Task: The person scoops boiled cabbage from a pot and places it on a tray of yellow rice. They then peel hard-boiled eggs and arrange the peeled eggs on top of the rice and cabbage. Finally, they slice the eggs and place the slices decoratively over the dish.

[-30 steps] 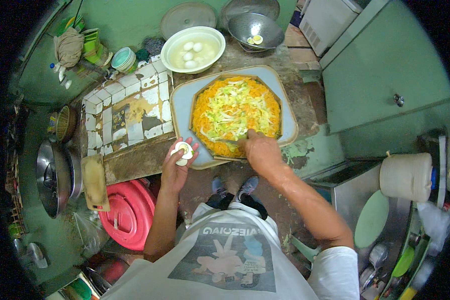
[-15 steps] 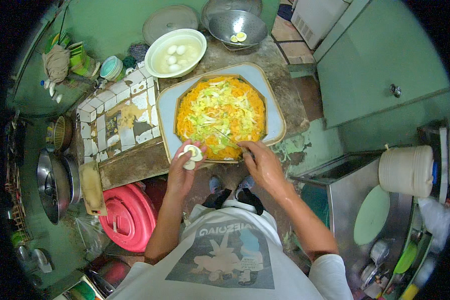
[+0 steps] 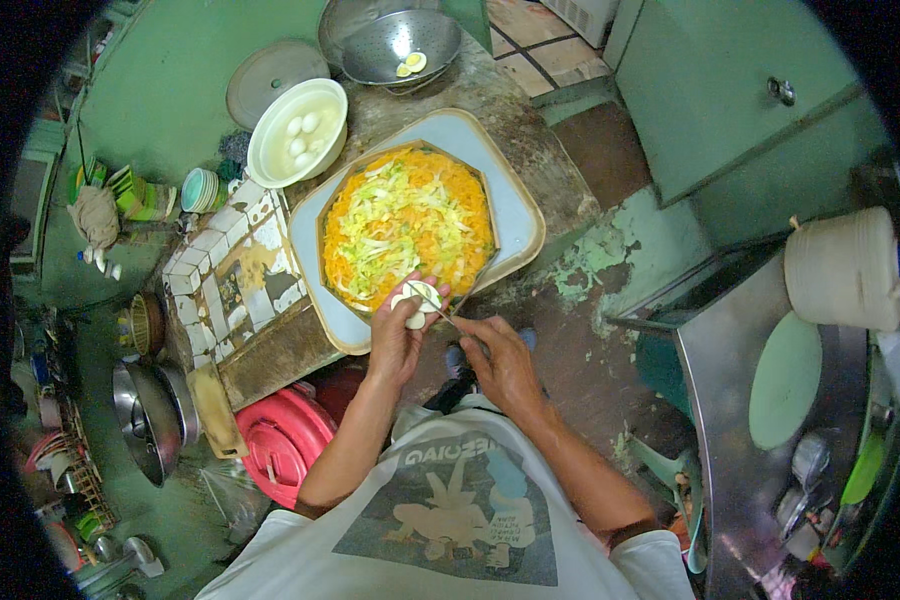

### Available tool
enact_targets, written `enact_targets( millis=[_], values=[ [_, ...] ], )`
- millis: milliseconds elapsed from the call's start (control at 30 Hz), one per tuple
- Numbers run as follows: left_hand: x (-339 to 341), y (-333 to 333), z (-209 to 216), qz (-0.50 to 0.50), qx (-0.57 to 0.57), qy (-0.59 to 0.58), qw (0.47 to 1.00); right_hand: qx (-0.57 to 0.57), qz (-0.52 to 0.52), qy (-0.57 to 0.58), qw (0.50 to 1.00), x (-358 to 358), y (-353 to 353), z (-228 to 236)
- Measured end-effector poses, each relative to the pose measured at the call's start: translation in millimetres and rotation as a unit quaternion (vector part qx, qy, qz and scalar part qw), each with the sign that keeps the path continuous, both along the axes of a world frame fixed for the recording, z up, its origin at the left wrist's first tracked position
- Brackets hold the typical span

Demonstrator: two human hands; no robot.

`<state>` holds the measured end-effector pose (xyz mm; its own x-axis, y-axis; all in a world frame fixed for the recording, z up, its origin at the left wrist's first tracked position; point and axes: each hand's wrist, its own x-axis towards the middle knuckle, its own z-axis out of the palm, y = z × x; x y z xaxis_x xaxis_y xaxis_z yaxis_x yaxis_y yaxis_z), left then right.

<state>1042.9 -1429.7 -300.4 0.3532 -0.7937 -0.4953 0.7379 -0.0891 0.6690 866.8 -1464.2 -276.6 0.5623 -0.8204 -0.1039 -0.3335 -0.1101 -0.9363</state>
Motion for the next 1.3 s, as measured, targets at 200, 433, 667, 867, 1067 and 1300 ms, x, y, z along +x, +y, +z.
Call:
enact_targets(
  millis=[200,433,667,867,1067,1300],
  values=[
    [-8.2,-8.8,-6.0,0.011,0.021,0.015,1.0,0.002,-0.004,-0.013,1.0,-7.2,-16.4,-23.1],
    [-2.7,-21.4,-3.9,0.003,0.063,-0.024,0.998,0.112,-0.005,-0.016,0.994,-2.4,-41.1,-40.3],
    [-6.4,-25.3,7.3,-0.005,0.074,-0.057,0.996,0.274,-0.024,-0.075,0.958,-4.9,-38.0,-23.7],
    [-1.8,-2.5,10.2,-0.027,0.091,-0.034,0.995,0.088,-0.013,-0.039,0.995,-7.8,8.8,-17.2],
    [15.3,3.8,3.2,-0.039,0.078,-0.005,0.996,0.014,-0.055,-0.039,0.998,8.5,11.7,-42.4],
    [28.6,-7.8,-4.2,-0.075,0.08,-0.037,0.993,0.297,-0.112,-0.111,0.942,24.0,2.0,-34.0]
  ],
)
